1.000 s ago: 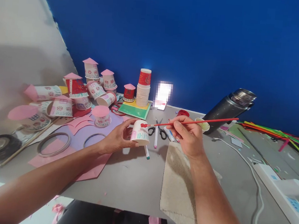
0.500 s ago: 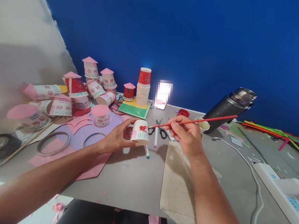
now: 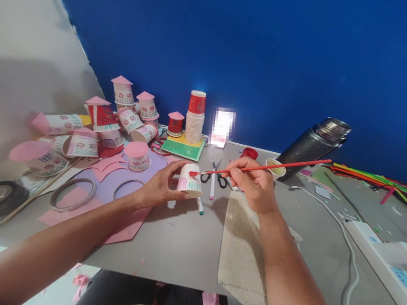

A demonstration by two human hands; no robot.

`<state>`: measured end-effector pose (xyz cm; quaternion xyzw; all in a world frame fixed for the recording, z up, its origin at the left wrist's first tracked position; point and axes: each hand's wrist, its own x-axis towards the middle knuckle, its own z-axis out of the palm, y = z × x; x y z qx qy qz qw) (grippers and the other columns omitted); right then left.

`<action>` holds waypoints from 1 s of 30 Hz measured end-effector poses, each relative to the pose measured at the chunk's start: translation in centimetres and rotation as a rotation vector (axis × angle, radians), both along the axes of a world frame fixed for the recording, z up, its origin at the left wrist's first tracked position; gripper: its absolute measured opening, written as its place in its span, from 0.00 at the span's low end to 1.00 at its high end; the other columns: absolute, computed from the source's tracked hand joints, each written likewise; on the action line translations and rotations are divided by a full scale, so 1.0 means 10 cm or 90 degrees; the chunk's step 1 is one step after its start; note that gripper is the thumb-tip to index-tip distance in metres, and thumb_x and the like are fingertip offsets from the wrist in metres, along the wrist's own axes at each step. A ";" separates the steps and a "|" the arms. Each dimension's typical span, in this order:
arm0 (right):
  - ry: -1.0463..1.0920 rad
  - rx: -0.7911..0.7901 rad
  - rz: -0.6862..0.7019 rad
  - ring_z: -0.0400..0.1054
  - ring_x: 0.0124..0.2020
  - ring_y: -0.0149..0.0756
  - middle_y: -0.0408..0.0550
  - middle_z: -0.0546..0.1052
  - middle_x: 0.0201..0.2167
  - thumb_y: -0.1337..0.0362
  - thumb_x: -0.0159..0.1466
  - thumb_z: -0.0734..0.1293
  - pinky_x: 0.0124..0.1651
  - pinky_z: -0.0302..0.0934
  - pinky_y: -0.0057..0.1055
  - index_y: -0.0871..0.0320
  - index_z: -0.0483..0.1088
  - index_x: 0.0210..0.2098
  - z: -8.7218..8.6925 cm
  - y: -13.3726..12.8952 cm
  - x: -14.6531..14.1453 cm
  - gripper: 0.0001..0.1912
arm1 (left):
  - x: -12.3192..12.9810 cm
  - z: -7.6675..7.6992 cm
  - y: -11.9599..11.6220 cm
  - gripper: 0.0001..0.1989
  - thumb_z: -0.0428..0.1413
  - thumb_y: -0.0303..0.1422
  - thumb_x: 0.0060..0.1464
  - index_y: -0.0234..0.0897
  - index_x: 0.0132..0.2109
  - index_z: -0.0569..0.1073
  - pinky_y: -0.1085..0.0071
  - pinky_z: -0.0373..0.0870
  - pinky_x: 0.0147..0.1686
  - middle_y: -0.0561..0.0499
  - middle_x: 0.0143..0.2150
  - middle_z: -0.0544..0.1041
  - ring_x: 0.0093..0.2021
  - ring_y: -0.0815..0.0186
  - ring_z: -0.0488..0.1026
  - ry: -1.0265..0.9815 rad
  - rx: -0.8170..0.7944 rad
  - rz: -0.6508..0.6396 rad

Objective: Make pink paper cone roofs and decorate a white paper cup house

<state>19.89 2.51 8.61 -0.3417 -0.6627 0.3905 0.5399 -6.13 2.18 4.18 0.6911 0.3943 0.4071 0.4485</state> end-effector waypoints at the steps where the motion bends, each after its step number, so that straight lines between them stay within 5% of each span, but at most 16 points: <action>1: -0.005 0.000 0.004 0.64 0.23 0.30 0.47 0.78 0.29 0.61 0.64 0.69 0.24 0.56 0.29 0.57 0.77 0.36 0.00 0.00 0.00 0.06 | 0.00 0.00 0.00 0.40 0.69 0.36 0.43 0.43 0.62 0.64 0.57 0.72 0.54 0.43 0.62 0.66 0.61 0.51 0.67 0.009 0.002 0.003; 30: -0.002 0.005 -0.008 0.64 0.23 0.29 0.47 0.79 0.29 0.63 0.65 0.68 0.25 0.56 0.28 0.57 0.77 0.37 0.00 0.00 0.00 0.06 | 0.01 0.01 0.00 0.40 0.69 0.36 0.42 0.43 0.62 0.64 0.58 0.74 0.53 0.44 0.63 0.65 0.60 0.53 0.68 0.035 0.001 0.013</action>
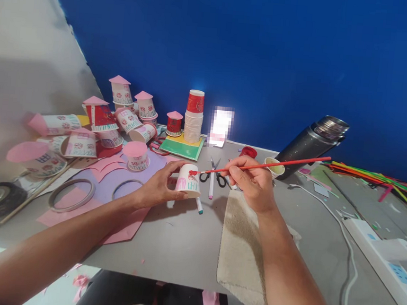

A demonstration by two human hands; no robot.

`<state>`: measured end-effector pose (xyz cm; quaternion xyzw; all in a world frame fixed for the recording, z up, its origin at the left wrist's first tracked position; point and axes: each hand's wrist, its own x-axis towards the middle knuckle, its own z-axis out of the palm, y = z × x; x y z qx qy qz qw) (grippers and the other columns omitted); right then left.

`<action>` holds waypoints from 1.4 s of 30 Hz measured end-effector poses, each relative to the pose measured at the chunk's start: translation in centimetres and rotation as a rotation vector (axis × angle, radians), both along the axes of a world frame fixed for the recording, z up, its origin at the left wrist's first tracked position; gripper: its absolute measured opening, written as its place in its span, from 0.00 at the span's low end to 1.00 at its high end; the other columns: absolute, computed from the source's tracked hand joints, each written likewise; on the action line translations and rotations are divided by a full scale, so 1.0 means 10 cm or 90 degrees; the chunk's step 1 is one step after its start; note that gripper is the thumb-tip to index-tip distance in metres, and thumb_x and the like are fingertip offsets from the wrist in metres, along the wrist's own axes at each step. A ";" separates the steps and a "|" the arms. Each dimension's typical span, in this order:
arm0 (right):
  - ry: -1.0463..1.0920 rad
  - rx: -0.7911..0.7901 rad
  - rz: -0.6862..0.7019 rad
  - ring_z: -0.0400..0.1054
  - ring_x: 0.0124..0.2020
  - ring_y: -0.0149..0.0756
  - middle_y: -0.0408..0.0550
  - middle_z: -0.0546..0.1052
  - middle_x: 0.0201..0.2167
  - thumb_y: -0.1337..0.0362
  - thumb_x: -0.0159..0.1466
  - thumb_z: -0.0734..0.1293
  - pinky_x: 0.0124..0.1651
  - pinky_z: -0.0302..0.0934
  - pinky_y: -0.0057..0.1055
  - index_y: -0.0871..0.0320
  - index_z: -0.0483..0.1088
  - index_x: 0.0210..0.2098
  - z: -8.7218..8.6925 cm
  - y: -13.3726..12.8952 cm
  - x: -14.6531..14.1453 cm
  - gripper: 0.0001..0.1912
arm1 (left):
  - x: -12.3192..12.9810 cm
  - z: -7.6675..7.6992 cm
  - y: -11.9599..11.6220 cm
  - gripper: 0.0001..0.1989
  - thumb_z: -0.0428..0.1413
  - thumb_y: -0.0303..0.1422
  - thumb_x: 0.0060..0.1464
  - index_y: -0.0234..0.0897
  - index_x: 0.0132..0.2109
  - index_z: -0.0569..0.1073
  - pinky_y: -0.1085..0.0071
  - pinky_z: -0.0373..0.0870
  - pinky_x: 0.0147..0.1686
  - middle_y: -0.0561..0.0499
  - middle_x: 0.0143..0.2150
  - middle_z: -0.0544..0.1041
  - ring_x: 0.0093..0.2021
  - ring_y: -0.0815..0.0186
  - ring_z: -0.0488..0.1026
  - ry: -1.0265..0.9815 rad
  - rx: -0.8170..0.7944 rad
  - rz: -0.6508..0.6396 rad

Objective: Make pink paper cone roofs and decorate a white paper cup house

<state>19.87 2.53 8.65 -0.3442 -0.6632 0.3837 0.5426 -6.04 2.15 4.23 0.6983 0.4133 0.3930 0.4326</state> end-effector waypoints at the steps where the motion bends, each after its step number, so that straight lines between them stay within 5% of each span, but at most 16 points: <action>1: -0.002 0.001 -0.002 0.64 0.23 0.29 0.47 0.78 0.29 0.63 0.65 0.68 0.24 0.56 0.28 0.57 0.77 0.36 0.00 0.00 0.00 0.06 | 0.00 -0.01 0.00 0.40 0.69 0.36 0.42 0.43 0.62 0.64 0.58 0.74 0.53 0.44 0.63 0.65 0.60 0.53 0.68 0.001 0.002 0.001; 42: 0.016 -0.003 -0.027 0.65 0.22 0.30 0.48 0.78 0.27 0.60 0.63 0.70 0.22 0.55 0.29 0.57 0.77 0.34 0.06 -0.02 0.02 0.07 | 0.00 0.02 0.00 0.39 0.69 0.34 0.43 0.42 0.61 0.64 0.54 0.71 0.56 0.42 0.63 0.66 0.60 0.52 0.69 -0.092 -0.053 -0.019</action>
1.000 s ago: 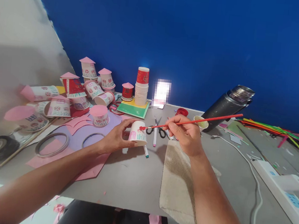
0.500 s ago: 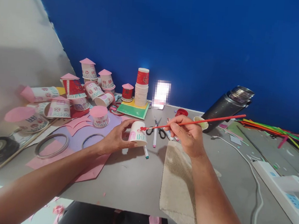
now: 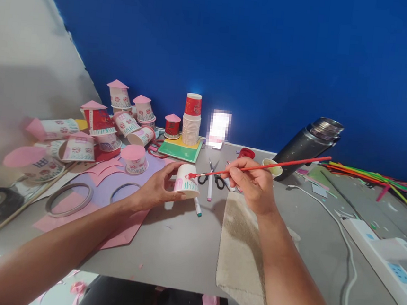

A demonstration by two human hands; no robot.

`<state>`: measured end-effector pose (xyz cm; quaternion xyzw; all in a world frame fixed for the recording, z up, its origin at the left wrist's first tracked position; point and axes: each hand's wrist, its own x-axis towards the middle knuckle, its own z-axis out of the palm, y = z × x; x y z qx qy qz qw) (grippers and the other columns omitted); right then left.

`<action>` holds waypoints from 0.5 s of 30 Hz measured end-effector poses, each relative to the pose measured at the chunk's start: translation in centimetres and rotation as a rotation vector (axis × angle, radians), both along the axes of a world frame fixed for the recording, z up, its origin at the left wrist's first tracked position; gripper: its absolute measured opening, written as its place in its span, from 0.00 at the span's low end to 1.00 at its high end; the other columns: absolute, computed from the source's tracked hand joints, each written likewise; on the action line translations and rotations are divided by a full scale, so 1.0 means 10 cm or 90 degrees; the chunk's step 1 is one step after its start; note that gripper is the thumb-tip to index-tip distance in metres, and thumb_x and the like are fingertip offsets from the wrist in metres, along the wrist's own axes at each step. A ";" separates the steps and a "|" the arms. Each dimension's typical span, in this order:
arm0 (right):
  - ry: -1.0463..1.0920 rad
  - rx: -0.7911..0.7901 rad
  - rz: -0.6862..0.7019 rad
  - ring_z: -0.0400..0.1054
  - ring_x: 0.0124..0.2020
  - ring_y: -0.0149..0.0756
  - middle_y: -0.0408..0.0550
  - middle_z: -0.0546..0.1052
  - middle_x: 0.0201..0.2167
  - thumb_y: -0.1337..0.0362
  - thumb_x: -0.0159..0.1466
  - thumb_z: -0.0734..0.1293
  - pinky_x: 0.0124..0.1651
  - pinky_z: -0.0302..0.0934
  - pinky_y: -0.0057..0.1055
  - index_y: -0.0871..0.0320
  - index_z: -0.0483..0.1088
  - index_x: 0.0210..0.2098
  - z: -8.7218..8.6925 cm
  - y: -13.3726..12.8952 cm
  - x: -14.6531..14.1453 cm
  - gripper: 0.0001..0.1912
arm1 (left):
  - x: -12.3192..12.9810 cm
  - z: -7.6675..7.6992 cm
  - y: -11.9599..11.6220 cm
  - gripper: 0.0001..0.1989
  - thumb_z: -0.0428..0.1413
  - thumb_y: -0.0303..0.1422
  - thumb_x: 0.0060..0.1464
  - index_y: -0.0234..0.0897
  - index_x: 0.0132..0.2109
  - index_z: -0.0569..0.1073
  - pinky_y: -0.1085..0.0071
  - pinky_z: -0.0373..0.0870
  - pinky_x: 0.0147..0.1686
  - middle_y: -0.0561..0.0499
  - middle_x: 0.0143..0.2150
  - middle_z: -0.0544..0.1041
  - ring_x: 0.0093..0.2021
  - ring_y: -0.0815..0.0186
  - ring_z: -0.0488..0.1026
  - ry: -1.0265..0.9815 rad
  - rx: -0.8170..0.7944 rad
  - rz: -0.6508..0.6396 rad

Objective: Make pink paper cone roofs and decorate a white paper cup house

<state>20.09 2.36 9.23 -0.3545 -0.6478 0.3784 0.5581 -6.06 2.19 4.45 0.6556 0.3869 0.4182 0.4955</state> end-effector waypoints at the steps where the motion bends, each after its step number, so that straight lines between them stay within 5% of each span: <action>1: 0.014 0.004 -0.005 0.64 0.21 0.30 0.48 0.78 0.27 0.60 0.63 0.70 0.21 0.55 0.29 0.57 0.77 0.34 0.00 0.01 0.00 0.07 | 0.00 0.00 0.00 0.39 0.69 0.34 0.43 0.42 0.61 0.63 0.55 0.71 0.56 0.42 0.63 0.66 0.60 0.53 0.69 -0.011 0.001 -0.006; 15: 0.053 0.027 -0.052 0.63 0.20 0.29 0.45 0.76 0.24 0.58 0.63 0.70 0.21 0.53 0.28 0.57 0.75 0.32 0.01 0.04 0.03 0.09 | 0.02 -0.08 0.02 0.38 0.69 0.27 0.41 0.45 0.57 0.60 0.53 0.62 0.62 0.43 0.63 0.68 0.65 0.54 0.64 -0.118 -0.011 -0.046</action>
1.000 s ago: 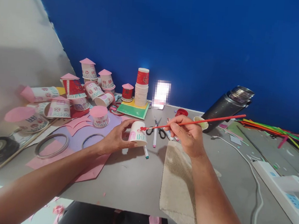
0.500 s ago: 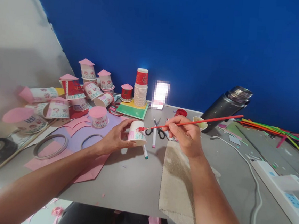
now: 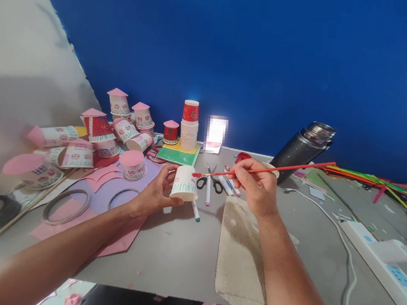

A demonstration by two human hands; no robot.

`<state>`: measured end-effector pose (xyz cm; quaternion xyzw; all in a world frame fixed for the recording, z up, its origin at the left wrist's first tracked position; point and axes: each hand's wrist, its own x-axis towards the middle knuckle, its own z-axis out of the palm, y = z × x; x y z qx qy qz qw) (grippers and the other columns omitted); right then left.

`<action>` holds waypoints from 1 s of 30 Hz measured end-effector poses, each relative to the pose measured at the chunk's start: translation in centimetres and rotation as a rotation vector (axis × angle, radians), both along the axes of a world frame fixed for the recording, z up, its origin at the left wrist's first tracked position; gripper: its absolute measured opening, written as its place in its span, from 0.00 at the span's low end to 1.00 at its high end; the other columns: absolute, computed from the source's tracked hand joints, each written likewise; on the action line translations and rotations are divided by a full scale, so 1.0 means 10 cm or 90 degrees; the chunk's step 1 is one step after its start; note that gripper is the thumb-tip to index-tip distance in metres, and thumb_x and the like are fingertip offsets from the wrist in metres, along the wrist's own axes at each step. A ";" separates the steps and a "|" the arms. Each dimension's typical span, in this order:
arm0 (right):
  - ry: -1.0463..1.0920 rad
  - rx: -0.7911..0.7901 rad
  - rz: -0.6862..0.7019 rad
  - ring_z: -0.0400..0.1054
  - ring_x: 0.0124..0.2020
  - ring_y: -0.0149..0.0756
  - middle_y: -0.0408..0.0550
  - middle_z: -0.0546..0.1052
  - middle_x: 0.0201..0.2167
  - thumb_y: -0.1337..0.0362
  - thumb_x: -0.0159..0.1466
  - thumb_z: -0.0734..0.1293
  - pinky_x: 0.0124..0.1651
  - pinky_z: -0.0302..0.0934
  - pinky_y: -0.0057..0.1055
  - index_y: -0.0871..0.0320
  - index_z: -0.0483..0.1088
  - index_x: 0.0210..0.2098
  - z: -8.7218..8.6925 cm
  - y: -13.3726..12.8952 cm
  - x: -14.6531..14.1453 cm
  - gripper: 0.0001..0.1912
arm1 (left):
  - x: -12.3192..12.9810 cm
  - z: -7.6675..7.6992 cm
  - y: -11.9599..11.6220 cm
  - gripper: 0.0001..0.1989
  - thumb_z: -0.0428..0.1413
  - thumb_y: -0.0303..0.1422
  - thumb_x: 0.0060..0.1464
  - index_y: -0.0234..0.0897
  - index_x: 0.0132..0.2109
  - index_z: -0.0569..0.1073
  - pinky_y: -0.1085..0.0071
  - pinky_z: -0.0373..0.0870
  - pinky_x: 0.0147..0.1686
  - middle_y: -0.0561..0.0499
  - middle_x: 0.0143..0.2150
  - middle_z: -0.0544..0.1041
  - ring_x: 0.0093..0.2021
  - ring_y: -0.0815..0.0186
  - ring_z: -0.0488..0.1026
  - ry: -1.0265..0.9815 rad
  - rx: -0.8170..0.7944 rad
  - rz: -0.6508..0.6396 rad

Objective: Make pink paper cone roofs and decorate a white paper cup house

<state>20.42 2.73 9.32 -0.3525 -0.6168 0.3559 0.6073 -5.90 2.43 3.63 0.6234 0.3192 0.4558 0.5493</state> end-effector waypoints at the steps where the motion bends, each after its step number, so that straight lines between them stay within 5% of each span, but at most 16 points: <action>1: -0.003 0.002 0.005 0.63 0.20 0.29 0.46 0.76 0.25 0.58 0.63 0.70 0.21 0.53 0.29 0.57 0.76 0.32 0.00 0.00 0.00 0.08 | 0.00 0.00 0.00 0.39 0.69 0.27 0.41 0.45 0.57 0.59 0.52 0.62 0.62 0.42 0.63 0.68 0.65 0.54 0.65 0.007 0.003 -0.004; 8: -0.035 0.007 0.028 0.64 0.21 0.31 0.47 0.76 0.25 0.58 0.63 0.70 0.25 0.61 0.32 0.57 0.77 0.33 0.01 -0.05 -0.01 0.08 | 0.02 0.02 -0.03 0.36 0.69 0.27 0.41 0.44 0.55 0.61 0.54 0.61 0.63 0.44 0.61 0.70 0.64 0.55 0.66 0.059 0.029 0.010; 30: -0.084 -0.003 0.046 0.64 0.22 0.30 0.46 0.77 0.26 0.62 0.64 0.68 0.24 0.55 0.30 0.57 0.77 0.33 0.01 -0.06 0.00 0.07 | 0.02 0.03 -0.04 0.37 0.68 0.26 0.42 0.44 0.56 0.60 0.57 0.62 0.62 0.46 0.61 0.70 0.64 0.57 0.66 0.086 0.028 0.017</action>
